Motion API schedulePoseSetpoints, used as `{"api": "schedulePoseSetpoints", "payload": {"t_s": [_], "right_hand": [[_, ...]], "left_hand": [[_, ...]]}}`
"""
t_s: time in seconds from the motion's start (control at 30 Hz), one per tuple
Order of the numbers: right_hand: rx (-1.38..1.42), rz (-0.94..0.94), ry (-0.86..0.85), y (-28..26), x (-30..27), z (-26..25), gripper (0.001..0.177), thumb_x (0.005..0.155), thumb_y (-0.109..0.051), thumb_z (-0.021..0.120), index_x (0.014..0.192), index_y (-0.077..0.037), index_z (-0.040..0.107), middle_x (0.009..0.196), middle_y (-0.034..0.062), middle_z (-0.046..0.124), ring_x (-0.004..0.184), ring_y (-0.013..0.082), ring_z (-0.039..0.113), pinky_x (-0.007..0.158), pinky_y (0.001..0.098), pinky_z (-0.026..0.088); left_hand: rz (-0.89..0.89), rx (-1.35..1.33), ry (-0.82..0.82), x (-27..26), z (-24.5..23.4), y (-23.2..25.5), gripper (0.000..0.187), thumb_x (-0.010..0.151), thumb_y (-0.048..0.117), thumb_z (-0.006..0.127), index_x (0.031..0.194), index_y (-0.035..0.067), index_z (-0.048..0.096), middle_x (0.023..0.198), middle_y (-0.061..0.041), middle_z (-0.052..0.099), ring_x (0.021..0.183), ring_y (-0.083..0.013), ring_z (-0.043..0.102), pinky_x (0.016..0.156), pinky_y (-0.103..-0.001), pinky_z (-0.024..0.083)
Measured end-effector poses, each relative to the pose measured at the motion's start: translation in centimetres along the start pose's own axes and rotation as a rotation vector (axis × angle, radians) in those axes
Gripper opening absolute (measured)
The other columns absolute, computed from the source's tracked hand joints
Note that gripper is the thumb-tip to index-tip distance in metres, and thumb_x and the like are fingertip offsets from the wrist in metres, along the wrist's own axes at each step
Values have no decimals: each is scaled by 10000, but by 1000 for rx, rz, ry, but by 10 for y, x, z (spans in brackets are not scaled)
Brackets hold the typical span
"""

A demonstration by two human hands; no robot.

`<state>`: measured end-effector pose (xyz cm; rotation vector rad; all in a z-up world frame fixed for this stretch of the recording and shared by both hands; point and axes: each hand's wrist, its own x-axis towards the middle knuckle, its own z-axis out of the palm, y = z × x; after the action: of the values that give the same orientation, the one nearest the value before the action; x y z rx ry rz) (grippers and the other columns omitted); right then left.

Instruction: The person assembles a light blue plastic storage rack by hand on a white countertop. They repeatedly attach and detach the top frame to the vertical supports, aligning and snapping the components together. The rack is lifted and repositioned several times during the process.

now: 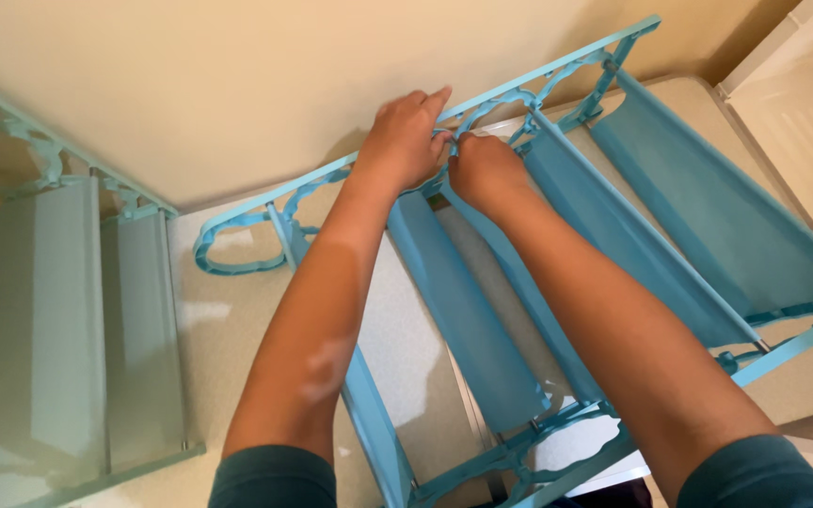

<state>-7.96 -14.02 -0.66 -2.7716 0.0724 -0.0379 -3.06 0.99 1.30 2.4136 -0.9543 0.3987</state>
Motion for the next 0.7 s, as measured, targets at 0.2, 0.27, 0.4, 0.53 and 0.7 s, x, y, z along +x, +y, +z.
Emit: {"api": "schedulePoseSetpoints", "payload": {"t_s": [0.2,0.27,0.4,0.53,0.7], "right_hand": [[-40,-125,140,-7,-19,-10,401,864,-198,688,1167,51,607,1035,284,681,975,455,666,795,528,539],[-83,-253,303,-16,-33,-16,429,822,-177,708,1171,55,614,1041,279,676,976,453,654,784,527,529],[-14,-439,316,-29,-66,-24,316,914,-170,676,1155,31,640,1102,256,694,1070,442,655,905,504,536],[-63,-226,-325,-32,-91,-10,316,983,-289,606,1130,-20,683,1124,266,729,1078,445,686,983,513,539],[-215,-152,-575,-10,-102,48,549,934,-356,645,1293,53,575,1221,322,672,1131,465,661,993,515,526]], "left_hand": [[51,56,80,-29,-28,20,585,888,181,784,1419,78,562,1278,-124,600,1279,-334,531,1164,-536,327],[62,46,92,-45,-43,28,582,880,176,788,1413,87,570,1278,-128,600,1276,-334,538,1164,-553,323],[29,42,73,-82,-68,39,557,901,198,803,1400,97,578,1308,-136,591,1316,-353,522,1192,-575,304],[27,100,59,-118,-84,44,564,913,204,801,1417,86,577,1329,-141,589,1373,-395,453,1172,-614,240],[-53,152,0,-154,-92,53,523,914,216,789,1391,104,605,1305,-128,598,1403,-365,439,1196,-625,212]]}}
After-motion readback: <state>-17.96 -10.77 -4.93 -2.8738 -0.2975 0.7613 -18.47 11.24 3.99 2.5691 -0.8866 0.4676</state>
